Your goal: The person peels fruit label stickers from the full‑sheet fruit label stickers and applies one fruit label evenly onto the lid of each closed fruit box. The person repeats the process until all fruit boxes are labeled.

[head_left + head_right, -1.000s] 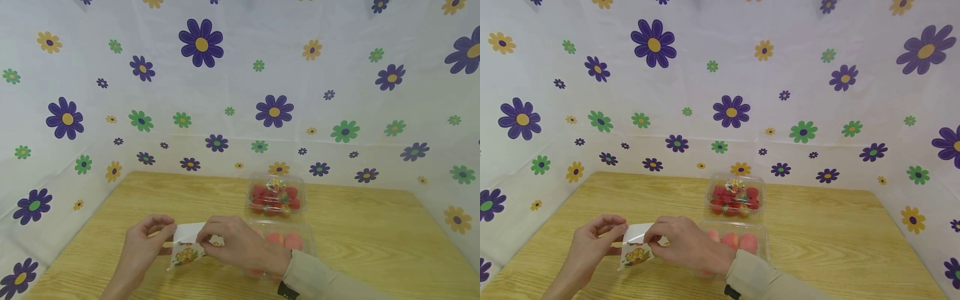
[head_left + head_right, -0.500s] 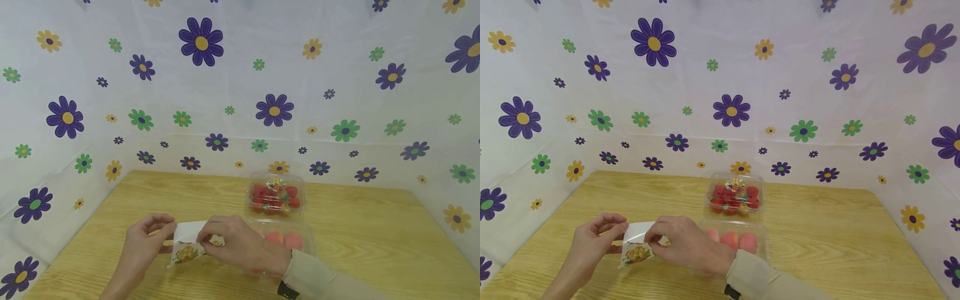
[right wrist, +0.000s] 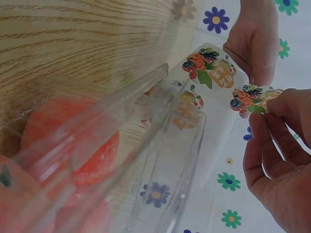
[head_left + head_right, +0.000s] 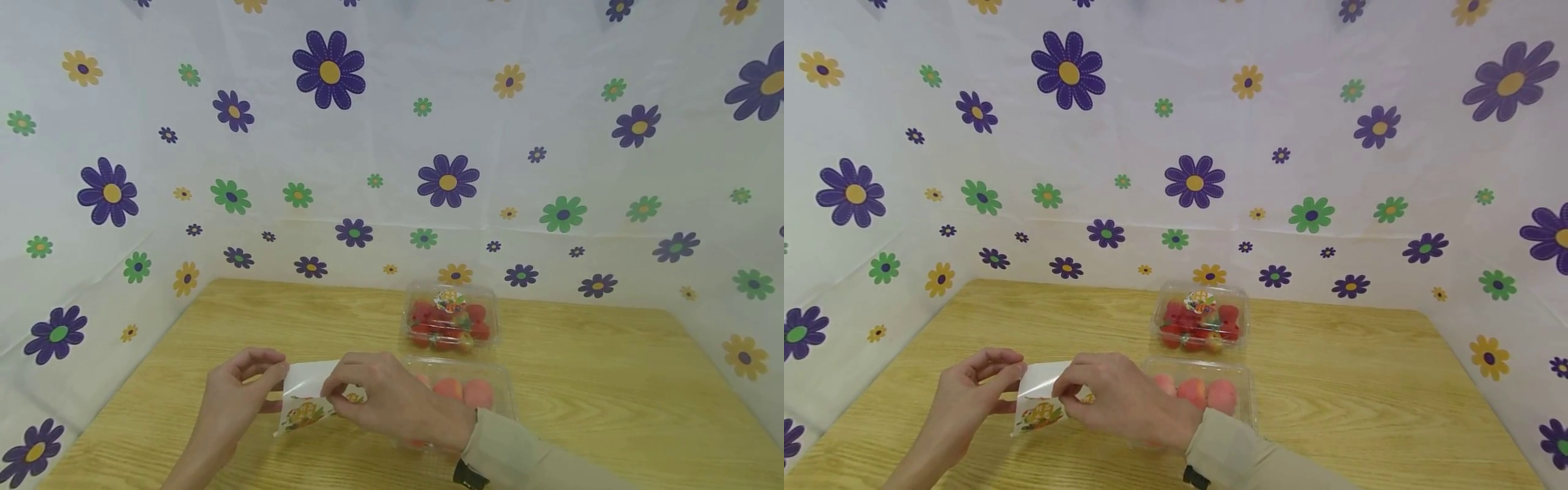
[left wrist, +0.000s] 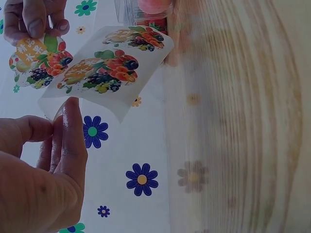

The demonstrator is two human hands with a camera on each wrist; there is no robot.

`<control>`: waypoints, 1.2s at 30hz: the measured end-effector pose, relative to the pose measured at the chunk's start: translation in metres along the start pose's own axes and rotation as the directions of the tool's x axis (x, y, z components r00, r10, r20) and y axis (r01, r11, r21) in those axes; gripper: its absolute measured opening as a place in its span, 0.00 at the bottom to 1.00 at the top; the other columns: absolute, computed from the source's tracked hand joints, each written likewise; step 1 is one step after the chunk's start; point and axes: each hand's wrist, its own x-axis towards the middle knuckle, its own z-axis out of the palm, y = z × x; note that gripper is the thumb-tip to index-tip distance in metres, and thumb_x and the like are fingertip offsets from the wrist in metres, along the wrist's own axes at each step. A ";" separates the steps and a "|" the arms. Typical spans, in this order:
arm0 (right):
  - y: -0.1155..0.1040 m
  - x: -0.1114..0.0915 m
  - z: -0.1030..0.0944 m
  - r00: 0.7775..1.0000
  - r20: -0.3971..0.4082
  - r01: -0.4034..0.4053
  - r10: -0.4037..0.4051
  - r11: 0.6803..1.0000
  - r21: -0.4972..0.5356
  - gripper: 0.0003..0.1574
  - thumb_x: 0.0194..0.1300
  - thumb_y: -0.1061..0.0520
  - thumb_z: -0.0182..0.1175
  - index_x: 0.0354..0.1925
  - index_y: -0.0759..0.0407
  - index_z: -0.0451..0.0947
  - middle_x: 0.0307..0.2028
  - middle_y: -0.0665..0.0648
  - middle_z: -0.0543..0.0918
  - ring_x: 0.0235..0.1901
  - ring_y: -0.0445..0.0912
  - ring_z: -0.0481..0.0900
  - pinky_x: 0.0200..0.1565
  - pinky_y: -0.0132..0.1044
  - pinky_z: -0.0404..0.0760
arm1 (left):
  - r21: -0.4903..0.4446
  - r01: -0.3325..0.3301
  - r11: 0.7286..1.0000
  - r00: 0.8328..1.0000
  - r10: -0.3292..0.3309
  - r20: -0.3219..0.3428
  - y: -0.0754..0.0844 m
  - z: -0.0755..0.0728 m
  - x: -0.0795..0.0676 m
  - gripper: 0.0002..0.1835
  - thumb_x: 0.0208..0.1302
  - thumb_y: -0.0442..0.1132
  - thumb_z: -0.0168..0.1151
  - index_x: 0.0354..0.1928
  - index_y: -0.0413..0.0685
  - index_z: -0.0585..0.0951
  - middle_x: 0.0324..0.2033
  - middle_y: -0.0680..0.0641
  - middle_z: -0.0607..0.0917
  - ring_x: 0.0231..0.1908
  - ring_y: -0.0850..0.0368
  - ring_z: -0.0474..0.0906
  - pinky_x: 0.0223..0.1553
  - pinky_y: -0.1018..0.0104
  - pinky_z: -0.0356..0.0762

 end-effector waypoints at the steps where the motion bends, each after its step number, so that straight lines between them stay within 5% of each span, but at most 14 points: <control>1: 0.000 0.000 0.000 1.000 0.000 0.000 0.000 1.000 0.001 0.03 0.64 0.66 0.68 0.37 0.59 0.87 0.36 0.51 0.90 0.35 0.34 0.83 0.39 0.20 0.81 | 0.000 -0.001 1.000 1.000 0.001 0.000 0.000 0.000 0.000 0.14 0.71 0.42 0.65 0.52 0.42 0.80 0.45 0.51 0.88 0.38 0.60 0.88 0.37 0.62 0.89; 36: -0.002 -0.004 0.003 0.999 -0.014 -0.027 0.029 0.995 0.098 0.04 0.63 0.68 0.68 0.36 0.61 0.87 0.37 0.53 0.90 0.36 0.39 0.83 0.40 0.19 0.79 | 0.007 -0.002 1.000 1.000 0.002 -0.012 0.000 0.000 0.002 0.14 0.71 0.41 0.65 0.52 0.40 0.80 0.44 0.52 0.88 0.38 0.61 0.88 0.37 0.61 0.90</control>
